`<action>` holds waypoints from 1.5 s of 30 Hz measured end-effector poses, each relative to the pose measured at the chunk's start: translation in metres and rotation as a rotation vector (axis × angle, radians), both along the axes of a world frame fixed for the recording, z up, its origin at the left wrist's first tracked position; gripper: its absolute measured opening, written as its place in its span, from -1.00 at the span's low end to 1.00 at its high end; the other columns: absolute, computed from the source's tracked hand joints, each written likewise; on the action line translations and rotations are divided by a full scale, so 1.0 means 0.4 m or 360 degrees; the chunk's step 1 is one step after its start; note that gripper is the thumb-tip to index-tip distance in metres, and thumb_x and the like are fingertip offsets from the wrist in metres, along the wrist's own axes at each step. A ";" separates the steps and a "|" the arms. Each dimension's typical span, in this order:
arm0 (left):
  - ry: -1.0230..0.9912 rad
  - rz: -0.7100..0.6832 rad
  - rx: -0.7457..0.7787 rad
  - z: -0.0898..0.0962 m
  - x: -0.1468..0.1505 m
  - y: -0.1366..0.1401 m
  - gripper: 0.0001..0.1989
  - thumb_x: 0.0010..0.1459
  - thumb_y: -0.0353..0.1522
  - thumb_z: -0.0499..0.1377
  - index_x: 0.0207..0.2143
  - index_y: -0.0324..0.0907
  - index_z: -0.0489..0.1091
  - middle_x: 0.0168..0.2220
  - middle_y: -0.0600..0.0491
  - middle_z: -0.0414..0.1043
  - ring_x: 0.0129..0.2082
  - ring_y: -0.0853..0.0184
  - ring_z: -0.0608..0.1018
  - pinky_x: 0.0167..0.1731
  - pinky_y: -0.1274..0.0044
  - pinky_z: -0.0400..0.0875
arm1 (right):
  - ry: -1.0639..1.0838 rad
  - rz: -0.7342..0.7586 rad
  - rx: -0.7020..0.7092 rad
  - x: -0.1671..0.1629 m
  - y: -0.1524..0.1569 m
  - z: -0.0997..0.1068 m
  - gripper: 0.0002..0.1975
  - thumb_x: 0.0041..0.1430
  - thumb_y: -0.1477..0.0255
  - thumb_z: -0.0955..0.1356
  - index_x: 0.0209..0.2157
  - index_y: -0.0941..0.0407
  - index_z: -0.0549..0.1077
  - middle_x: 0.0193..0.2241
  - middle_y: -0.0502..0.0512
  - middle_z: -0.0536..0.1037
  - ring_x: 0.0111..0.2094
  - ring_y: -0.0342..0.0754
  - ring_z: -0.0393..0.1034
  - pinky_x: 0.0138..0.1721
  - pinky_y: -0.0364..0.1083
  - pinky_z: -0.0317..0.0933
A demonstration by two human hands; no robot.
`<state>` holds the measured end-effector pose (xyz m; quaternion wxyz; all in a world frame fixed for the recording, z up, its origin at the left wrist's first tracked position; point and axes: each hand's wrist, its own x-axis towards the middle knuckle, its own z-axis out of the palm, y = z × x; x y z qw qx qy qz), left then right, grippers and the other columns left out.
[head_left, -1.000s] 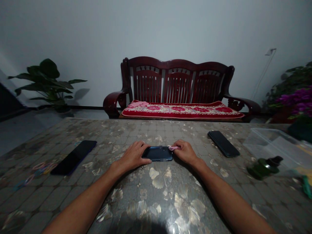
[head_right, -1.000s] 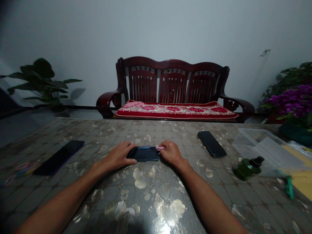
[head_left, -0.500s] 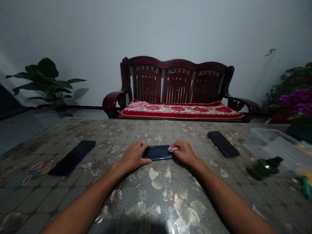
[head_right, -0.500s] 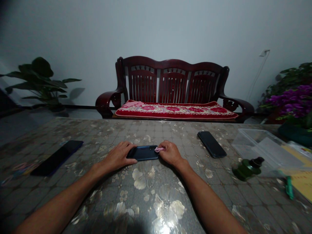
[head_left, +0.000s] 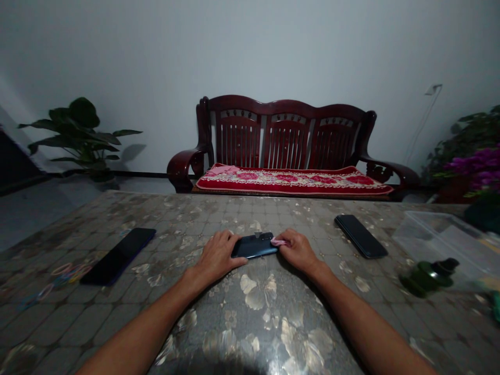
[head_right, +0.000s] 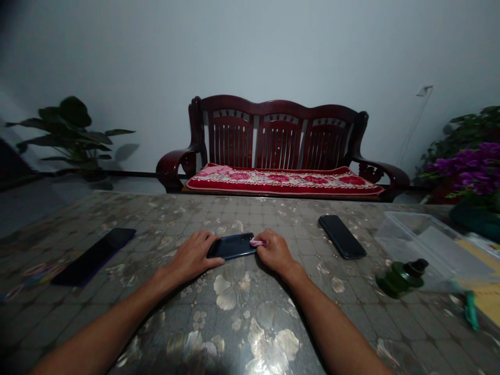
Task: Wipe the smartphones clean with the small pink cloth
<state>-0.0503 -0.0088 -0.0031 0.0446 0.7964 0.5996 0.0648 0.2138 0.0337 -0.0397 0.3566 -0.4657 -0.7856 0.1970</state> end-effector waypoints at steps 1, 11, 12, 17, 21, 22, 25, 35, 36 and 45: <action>0.0006 0.0017 0.0011 -0.001 0.004 -0.002 -0.46 0.14 -0.08 0.30 0.11 -0.11 0.38 0.03 -0.09 0.40 0.03 0.05 0.41 0.02 0.33 0.32 | -0.0017 -0.0039 0.0026 0.001 0.004 -0.004 -0.76 0.08 0.62 0.32 -0.33 0.10 0.61 -0.37 0.06 0.59 -0.32 -0.07 0.47 -0.26 -0.15 0.26; 0.0018 0.0138 0.0011 -0.001 0.030 -0.015 -0.47 0.14 -0.05 0.29 0.07 -0.12 0.39 -0.02 -0.10 0.40 0.01 0.02 0.41 -0.01 0.32 0.31 | -0.0154 0.0109 0.0070 -0.022 -0.010 -0.002 -0.72 0.05 0.66 0.32 -0.29 0.11 0.61 -0.36 0.07 0.57 -0.34 -0.08 0.45 -0.27 -0.16 0.26; 0.0020 0.0144 0.0007 -0.001 0.031 -0.017 -0.47 0.14 -0.04 0.29 0.06 -0.12 0.39 -0.02 -0.10 0.40 0.01 0.02 0.41 -0.01 0.32 0.31 | -0.0143 0.0104 0.0071 -0.022 -0.009 -0.001 -0.72 0.06 0.66 0.32 -0.29 0.11 0.61 -0.37 0.07 0.57 -0.35 -0.08 0.45 -0.27 -0.16 0.26; -0.0030 0.0023 -0.0081 -0.003 0.008 -0.008 -0.31 0.03 -0.03 0.36 0.17 -0.06 0.34 0.08 -0.10 0.35 0.07 0.00 0.39 0.01 0.32 0.32 | -0.0133 -0.0081 0.0154 -0.002 0.011 -0.004 -0.71 0.10 0.66 0.30 -0.24 0.12 0.60 -0.34 0.10 0.54 -0.29 -0.05 0.44 -0.21 -0.14 0.25; -0.0144 -0.0171 -0.0298 0.008 -0.030 0.012 -0.18 -0.08 -0.14 0.44 0.24 -0.01 0.29 0.12 -0.06 0.31 0.11 0.02 0.39 0.05 0.36 0.32 | -0.0190 -0.0105 0.0113 0.001 0.017 -0.016 -0.71 0.13 0.65 0.29 -0.22 0.11 0.59 -0.35 0.08 0.52 -0.30 -0.07 0.42 -0.24 -0.15 0.23; -0.0165 -0.0205 -0.0339 0.014 -0.036 0.015 -0.17 -0.10 -0.18 0.45 0.24 -0.01 0.29 0.12 -0.05 0.32 0.12 0.03 0.38 0.06 0.38 0.31 | -0.0199 -0.0105 0.0114 -0.002 0.015 -0.018 -0.72 0.14 0.64 0.29 -0.22 0.11 0.59 -0.35 0.08 0.51 -0.31 -0.07 0.41 -0.25 -0.16 0.23; -0.0216 -0.0277 -0.0404 0.028 -0.040 0.015 -0.16 -0.10 -0.26 0.45 0.26 0.00 0.28 0.12 -0.03 0.33 0.12 0.06 0.38 0.09 0.39 0.29 | -0.0214 -0.0069 0.0144 -0.020 0.004 -0.015 -0.73 0.13 0.64 0.30 -0.23 0.11 0.59 -0.34 0.09 0.50 -0.34 -0.08 0.39 -0.29 -0.16 0.21; -0.0139 -0.0281 -0.0337 0.016 -0.001 0.001 -0.13 -0.15 -0.08 0.48 0.21 -0.06 0.31 0.04 -0.07 0.36 0.06 0.00 0.41 0.00 0.38 0.33 | -0.0159 0.0023 0.0163 -0.040 0.006 0.010 -0.71 0.14 0.63 0.28 -0.23 0.08 0.60 -0.36 0.06 0.50 -0.33 -0.09 0.40 -0.27 -0.16 0.22; -0.0122 -0.0276 -0.0325 0.014 0.001 0.001 -0.14 -0.15 -0.06 0.47 0.20 -0.06 0.32 0.03 -0.07 0.36 0.06 0.00 0.41 -0.02 0.39 0.34 | -0.0191 -0.0047 0.0153 -0.037 0.014 0.008 -0.70 0.13 0.64 0.29 -0.22 0.09 0.60 -0.35 0.07 0.50 -0.31 -0.08 0.40 -0.26 -0.16 0.22; -0.0097 -0.0247 -0.0257 -0.008 0.000 0.005 -0.13 -0.19 0.07 0.45 0.14 -0.06 0.36 0.02 -0.06 0.38 0.01 0.02 0.46 -0.05 0.39 0.35 | -0.0268 0.0147 0.0082 -0.063 -0.015 0.017 -0.72 0.11 0.65 0.31 -0.24 0.11 0.60 -0.32 0.10 0.53 -0.32 -0.07 0.41 -0.27 -0.15 0.21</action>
